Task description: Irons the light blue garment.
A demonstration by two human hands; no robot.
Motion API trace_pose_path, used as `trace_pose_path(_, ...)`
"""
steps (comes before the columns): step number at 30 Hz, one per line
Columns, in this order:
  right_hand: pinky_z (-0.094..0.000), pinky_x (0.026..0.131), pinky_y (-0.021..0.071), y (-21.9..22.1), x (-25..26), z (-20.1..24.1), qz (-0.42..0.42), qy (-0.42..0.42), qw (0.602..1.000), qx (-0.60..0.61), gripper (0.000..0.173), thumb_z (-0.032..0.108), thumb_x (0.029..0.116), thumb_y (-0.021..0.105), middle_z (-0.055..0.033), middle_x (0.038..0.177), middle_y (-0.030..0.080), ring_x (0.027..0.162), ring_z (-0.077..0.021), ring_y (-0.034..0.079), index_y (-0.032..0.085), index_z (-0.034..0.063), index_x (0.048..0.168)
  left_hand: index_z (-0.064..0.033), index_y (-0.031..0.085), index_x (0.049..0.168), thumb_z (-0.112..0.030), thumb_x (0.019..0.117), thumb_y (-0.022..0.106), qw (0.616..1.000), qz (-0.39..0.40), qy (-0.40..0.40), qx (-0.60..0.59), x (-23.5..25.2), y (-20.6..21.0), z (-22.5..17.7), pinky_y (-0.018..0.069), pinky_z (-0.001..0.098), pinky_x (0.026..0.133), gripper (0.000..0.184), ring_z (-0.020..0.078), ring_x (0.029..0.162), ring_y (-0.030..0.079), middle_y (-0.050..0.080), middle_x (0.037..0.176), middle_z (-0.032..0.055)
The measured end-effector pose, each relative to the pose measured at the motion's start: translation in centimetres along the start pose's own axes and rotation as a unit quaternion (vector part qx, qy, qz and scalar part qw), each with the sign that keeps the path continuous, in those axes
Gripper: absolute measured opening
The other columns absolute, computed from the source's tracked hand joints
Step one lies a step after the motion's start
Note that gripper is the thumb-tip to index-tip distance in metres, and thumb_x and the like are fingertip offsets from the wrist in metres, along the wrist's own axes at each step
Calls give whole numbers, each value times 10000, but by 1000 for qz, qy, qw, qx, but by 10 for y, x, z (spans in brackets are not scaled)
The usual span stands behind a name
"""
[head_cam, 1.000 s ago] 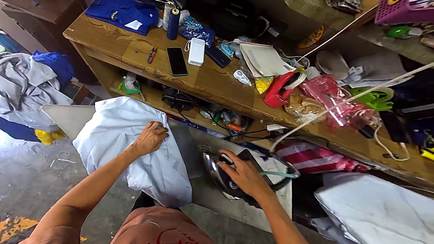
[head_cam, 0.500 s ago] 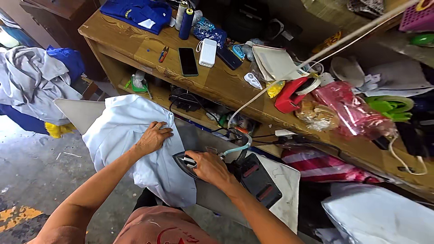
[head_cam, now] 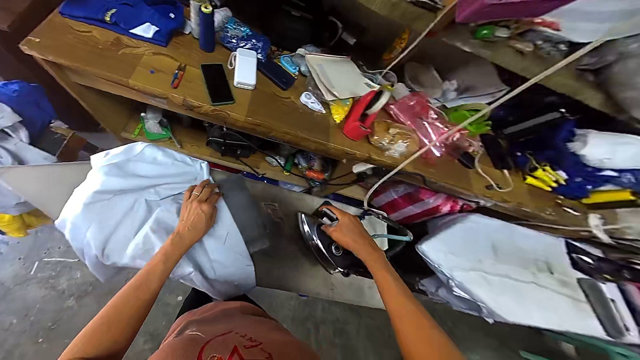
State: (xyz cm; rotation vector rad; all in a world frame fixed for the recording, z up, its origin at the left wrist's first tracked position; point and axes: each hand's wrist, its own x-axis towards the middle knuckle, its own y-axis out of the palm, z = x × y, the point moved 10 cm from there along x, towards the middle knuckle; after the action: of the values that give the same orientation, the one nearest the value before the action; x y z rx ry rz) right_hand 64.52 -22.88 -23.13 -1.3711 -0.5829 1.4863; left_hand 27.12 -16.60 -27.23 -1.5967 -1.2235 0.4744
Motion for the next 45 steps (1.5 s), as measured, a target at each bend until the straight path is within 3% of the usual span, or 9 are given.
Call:
trace_pose_path(8,-643,1054,451,-9,17,-73,-59,47,996,47,615,311,895,775,-234,1317,651,1236,-426,615,571,118,1443,-228,525,1512,-576,1060,343,996,82,18,2,-10,84,-83,192,710,1199,598,379,1542,289,404,1639,68)
trace_pose_path(14,-756,876,460,-20,4,-71,-151,-6,984,93,852,456,802,851,-350,1166,665,1033,-568,648,492,140,1507,-99,671,1313,-417,992,574,988,-66,-143,6,26,13,-37,464,601,1010,462,422,1262,579,651,1311,201)
trace_pose_path(19,-621,941,483,-50,-37,-17,-357,-225,903,83,667,374,913,646,-329,1169,643,1051,-500,622,544,-80,1391,-187,312,1619,-458,842,770,905,-3,-426,-5,39,8,63,444,676,982,941,512,1319,481,467,1467,316)
trace_pose_path(23,-518,885,560,-21,-34,55,-301,-327,886,130,445,259,948,621,-248,1143,684,1016,-374,671,660,-37,1278,-188,152,1653,-146,861,714,872,28,-479,-92,29,-2,87,529,615,950,973,471,1183,619,532,1401,312)
trace_pose_path(30,-382,819,603,7,9,180,-96,-411,860,287,392,248,953,634,-165,1190,686,990,-222,693,680,27,1274,-33,555,1400,-89,918,619,871,-88,-308,-373,-46,-143,65,531,407,1027,489,205,1209,631,616,1380,144)
trace_pose_path(34,-396,868,590,10,19,293,-4,-471,846,248,439,148,1000,554,-171,1350,624,1101,-252,671,579,75,1432,-99,702,1234,-133,860,675,964,-9,-186,-189,-100,-244,22,540,385,956,377,139,1052,662,713,1158,66)
trace_pose_path(37,-551,1081,472,39,5,387,69,-544,825,136,734,72,860,696,-141,1579,438,1388,-346,488,481,215,1546,-173,712,1229,-164,877,646,986,-3,-162,-38,-135,-305,-7,555,397,864,358,136,950,653,695,1046,23)
trace_pose_path(41,-705,1124,314,122,-69,476,124,-650,749,36,1049,393,689,913,-133,1686,257,1529,-399,268,385,321,1592,-203,745,1187,-211,906,608,978,-96,-157,93,-178,-384,-36,568,330,798,313,86,904,642,667,990,-26)
trace_pose_path(45,-572,1145,385,152,-169,496,139,-734,645,161,267,213,904,711,-105,1357,665,1317,-261,583,752,81,1132,-69,722,1181,-246,917,594,952,-198,-176,151,-224,-464,-49,548,369,877,343,157,964,633,677,1047,68)
